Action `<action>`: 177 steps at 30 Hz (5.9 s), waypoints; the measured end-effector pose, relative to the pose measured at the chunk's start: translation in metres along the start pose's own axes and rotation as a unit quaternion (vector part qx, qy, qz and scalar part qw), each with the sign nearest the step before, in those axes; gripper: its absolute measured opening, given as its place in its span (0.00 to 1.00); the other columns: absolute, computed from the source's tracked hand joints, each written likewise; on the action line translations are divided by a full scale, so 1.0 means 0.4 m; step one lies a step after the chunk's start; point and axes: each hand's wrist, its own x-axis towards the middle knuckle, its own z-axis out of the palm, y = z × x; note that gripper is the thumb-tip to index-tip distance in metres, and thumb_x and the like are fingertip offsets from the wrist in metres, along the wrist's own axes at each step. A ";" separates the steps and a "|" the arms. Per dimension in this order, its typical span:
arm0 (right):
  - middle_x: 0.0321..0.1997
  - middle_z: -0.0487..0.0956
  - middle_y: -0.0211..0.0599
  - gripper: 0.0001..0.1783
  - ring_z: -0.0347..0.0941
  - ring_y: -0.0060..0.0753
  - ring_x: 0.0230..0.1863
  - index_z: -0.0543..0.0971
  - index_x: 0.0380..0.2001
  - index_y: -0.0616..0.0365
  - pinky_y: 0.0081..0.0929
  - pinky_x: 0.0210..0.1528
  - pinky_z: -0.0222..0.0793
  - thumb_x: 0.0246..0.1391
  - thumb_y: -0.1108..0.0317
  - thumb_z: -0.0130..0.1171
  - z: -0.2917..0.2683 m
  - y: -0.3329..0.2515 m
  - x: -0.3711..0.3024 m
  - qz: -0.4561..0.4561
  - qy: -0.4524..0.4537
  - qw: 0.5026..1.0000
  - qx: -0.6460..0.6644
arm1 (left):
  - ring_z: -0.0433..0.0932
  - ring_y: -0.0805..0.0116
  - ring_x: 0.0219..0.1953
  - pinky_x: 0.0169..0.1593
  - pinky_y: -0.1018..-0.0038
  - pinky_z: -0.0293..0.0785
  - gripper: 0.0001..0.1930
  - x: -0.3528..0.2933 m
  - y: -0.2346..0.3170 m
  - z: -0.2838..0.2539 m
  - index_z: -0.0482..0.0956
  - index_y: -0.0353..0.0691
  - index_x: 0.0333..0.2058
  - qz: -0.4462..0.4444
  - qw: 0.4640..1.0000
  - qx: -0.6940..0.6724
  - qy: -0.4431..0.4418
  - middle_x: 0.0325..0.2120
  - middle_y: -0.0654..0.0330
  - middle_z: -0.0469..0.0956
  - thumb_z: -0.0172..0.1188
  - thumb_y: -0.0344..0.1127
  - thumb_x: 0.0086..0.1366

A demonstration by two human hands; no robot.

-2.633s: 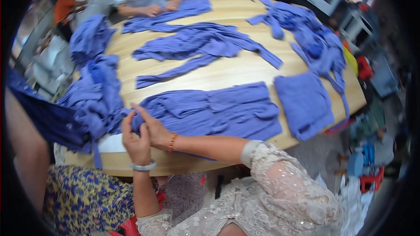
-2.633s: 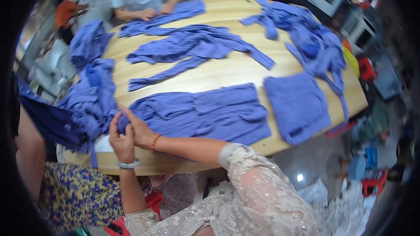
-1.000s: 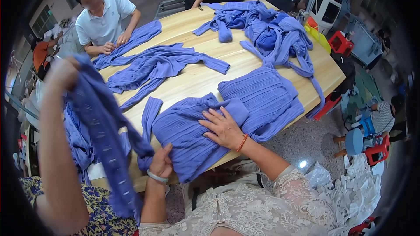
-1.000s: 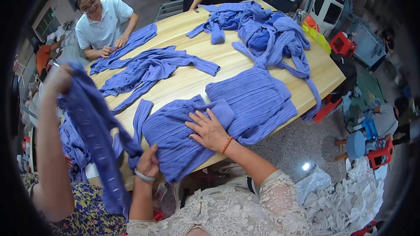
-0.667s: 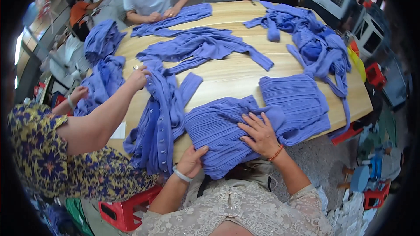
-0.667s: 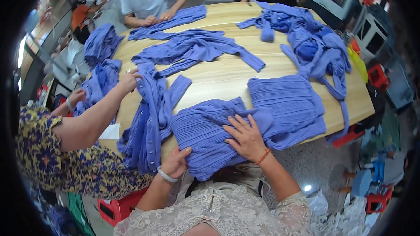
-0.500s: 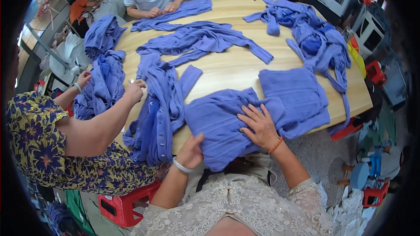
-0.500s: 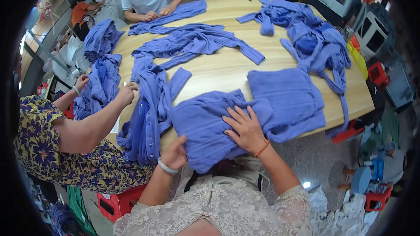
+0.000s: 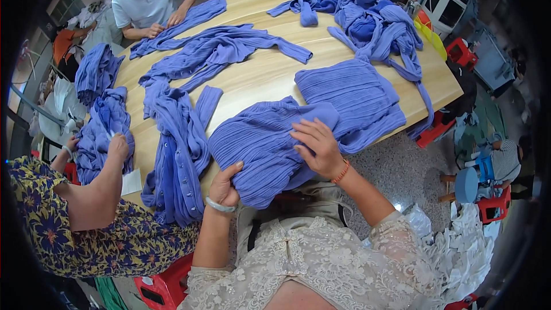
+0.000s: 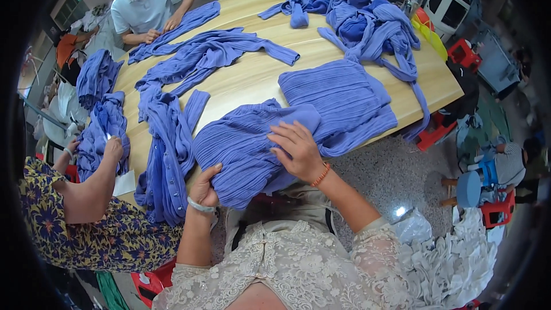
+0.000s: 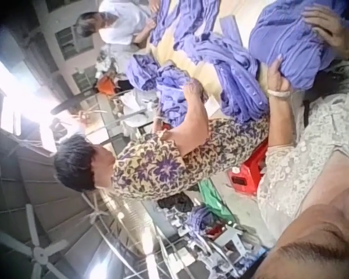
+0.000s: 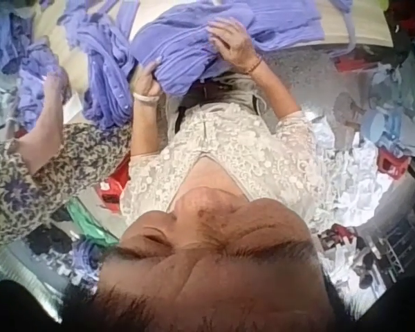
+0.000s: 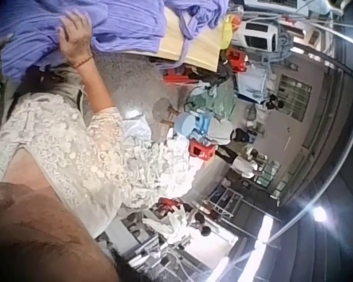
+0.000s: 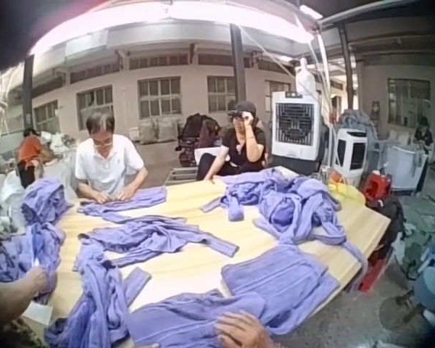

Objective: Inspecting garments for quality, trimming loose threads with scissors, and folding them neatly on a table.

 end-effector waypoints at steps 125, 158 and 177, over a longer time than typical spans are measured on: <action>0.68 0.62 0.38 0.29 0.55 0.42 0.69 0.69 0.60 0.47 0.45 0.70 0.43 0.57 0.49 0.53 -0.101 0.363 0.100 0.124 -0.050 0.975 -0.179 | 0.53 0.45 0.65 0.65 0.44 0.44 0.34 0.283 0.165 -0.016 0.66 0.44 0.59 0.269 0.439 0.792 0.328 0.60 0.49 0.63 0.58 0.54 0.57; 0.62 0.70 0.40 0.25 0.62 0.44 0.64 0.76 0.51 0.49 0.46 0.66 0.51 0.53 0.49 0.57 -0.072 0.407 0.085 0.103 0.057 0.983 -0.141 | 0.60 0.53 0.61 0.56 0.33 0.53 0.34 0.416 0.191 -0.077 0.65 0.50 0.60 0.235 0.319 0.784 0.478 0.58 0.59 0.67 0.46 0.65 0.62; 0.57 0.73 0.42 0.23 0.66 0.44 0.60 0.78 0.47 0.52 0.41 0.61 0.58 0.49 0.53 0.60 -0.084 0.410 0.087 0.046 0.078 0.986 -0.137 | 0.61 0.54 0.61 0.56 0.33 0.53 0.33 0.435 0.188 -0.107 0.69 0.51 0.58 0.239 0.329 0.787 0.464 0.57 0.62 0.69 0.51 0.63 0.59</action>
